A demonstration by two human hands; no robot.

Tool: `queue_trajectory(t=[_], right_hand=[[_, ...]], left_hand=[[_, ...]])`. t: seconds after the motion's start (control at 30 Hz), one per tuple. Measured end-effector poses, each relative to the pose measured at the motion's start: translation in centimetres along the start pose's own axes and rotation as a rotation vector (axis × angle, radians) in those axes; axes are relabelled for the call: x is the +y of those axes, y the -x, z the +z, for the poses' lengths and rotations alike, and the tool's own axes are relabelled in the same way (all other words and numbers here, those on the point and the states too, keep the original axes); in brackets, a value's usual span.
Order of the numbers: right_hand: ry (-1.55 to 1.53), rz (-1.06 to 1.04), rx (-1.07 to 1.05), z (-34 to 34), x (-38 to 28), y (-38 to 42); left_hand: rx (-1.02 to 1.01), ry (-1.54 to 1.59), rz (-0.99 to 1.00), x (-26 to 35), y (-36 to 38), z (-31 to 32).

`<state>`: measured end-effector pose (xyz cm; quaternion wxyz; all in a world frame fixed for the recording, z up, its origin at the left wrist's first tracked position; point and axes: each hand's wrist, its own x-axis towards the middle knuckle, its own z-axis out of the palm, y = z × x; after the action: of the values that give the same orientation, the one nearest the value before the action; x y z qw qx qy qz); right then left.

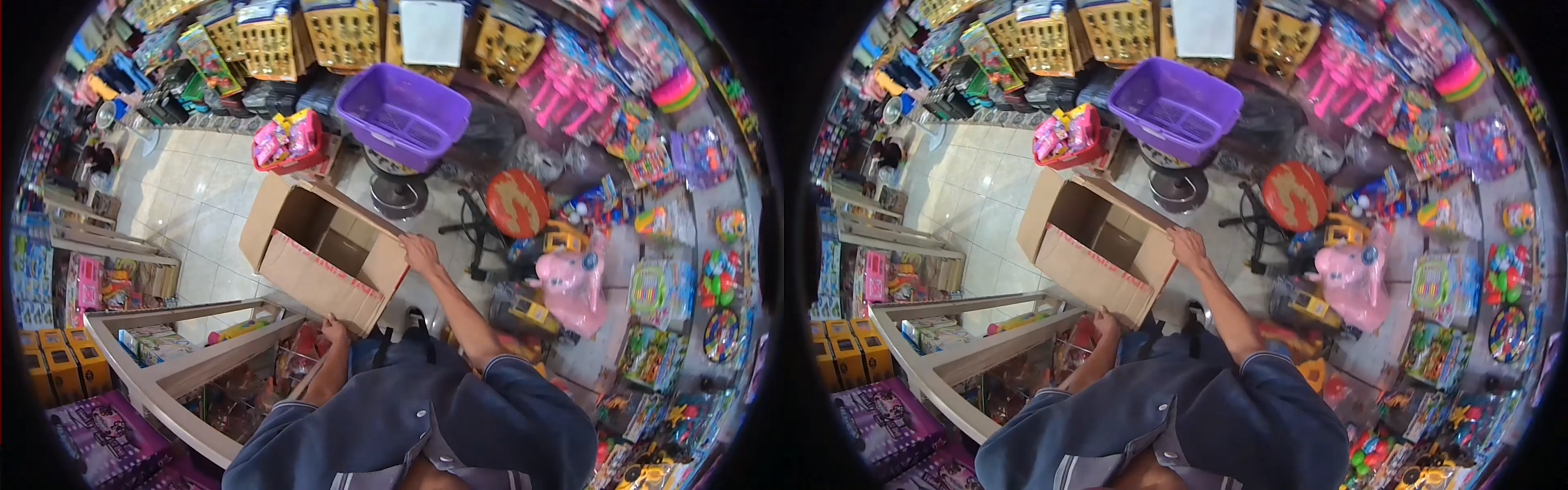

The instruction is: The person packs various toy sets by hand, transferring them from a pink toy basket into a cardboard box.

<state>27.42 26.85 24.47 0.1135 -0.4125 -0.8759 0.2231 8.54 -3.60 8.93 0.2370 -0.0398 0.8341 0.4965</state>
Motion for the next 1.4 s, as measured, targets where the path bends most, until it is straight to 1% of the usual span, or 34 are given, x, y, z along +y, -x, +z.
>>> queue_trajectory(t=[0.07, 0.1, 0.17, 0.2, 0.23, 0.3, 0.37, 0.4, 0.47, 0.5, 0.6, 0.63, 0.7, 0.73, 0.8, 0.87, 0.9, 0.93, 1.0, 1.03, 1.1, 1.13, 1.17, 1.23, 1.3, 1.4], right_hand=[[0.013, 0.024, -0.037, -0.5, 2.0, 3.3], [-0.005, 0.037, -0.037, -0.7, 2.6, 5.1], [-0.036, 0.054, -0.027, -1.7, 4.1, 8.2], [-0.043, 0.066, -0.019, -2.0, 4.8, 9.7], [-0.051, 0.079, -0.014, -2.2, 5.4, 11.4], [-0.078, 0.135, -0.023, -2.9, 6.0, 14.5], [-0.072, 0.245, -0.016, -3.3, 6.6, 18.1], [-0.065, 0.323, -0.004, -3.4, 6.8, 21.2], [-0.054, 0.404, 0.047, -3.2, 7.2, 25.2], [-0.050, 0.453, 0.076, -3.3, 6.9, 27.1], [-0.016, 0.555, 0.123, -4.0, 6.1, 32.9], [-0.005, 0.585, 0.133, -3.8, 5.8, 34.9], [0.018, 0.721, 0.106, -2.9, 5.7, 38.8], [0.029, 0.792, 0.098, -2.7, 5.1, 40.3], [0.007, 0.836, 0.227, -2.4, 3.3, 43.3], [0.016, 0.899, 0.316, -2.7, 1.8, 45.6], [0.026, 0.943, 0.339, -3.0, 0.7, 46.4], [0.030, 0.985, 0.358, -3.0, -0.4, 47.2], [0.023, 1.011, 0.471, -2.8, -2.3, 48.1], [0.018, 1.021, 0.528, -2.7, -2.9, 48.2], [0.021, 1.053, 0.593, -2.9, -3.4, 47.7], [0.028, 1.063, 0.625, -3.6, -3.3, 47.3], [0.040, 1.047, 0.674, -4.3, -3.2, 46.8], [0.060, 1.005, 0.767, -6.3, -3.0, 45.2], [0.041, 0.985, 0.800, -7.3, -1.1, 44.1], [0.001, 0.919, 0.859, -9.7, 1.2, 41.6]], left_hand=[[-0.047, 0.027, 0.014, -3.2, 2.7, -0.1], [-0.040, 0.073, 0.089, -3.9, 4.3, -0.3], [-0.075, -0.030, 0.097, -3.8, 6.4, -1.4], [-0.093, -0.077, 0.100, -4.5, 6.9, -1.8], [-0.144, 0.000, 0.127, -5.0, 6.9, -2.3], [-0.172, -0.057, 0.138, -6.0, 7.4, -2.8], [-0.196, -0.122, 0.157, -4.9, 8.7, -3.0], [-0.246, -0.201, 0.168, -4.5, 9.9, -3.5], [-0.326, -0.329, 0.200, -3.6, 11.0, -3.0], [-0.359, -0.305, 0.241, -3.4, 11.1, -2.9], [-0.439, -0.425, 0.346, -0.9, 12.7, -2.6], [-0.489, -0.463, 0.364, -0.5, 12.9, -2.5], [-0.597, -0.544, 0.408, 0.0, 13.1, -2.2], [-0.656, -0.542, 0.421, -0.6, 12.3, -1.6], [-0.782, -0.541, 0.445, -1.5, 11.1, 0.3], [-0.870, -0.517, 0.475, 1.4, 12.3, 1.3], [-0.908, -0.509, 0.490, 3.0, 12.8, 1.9], [-0.942, -0.472, 0.549, 4.1, 13.3, 2.6], [-0.999, -0.408, 0.660, 6.0, 13.8, 3.7], [-1.011, -0.531, 0.678, 6.8, 13.6, 4.8], [-0.996, -0.511, 0.721, 8.6, 14.1, 6.5], [-0.988, -0.494, 0.739, 9.6, 14.7, 7.4], [-1.026, -0.469, 0.731, 10.8, 15.2, 8.2], [-1.030, -0.455, 0.737, 12.5, 15.7, 10.5], [-1.044, -0.427, 0.734, 14.1, 15.7, 12.8], [-1.003, -0.433, 0.718, 18.0, 17.9, 15.0]])
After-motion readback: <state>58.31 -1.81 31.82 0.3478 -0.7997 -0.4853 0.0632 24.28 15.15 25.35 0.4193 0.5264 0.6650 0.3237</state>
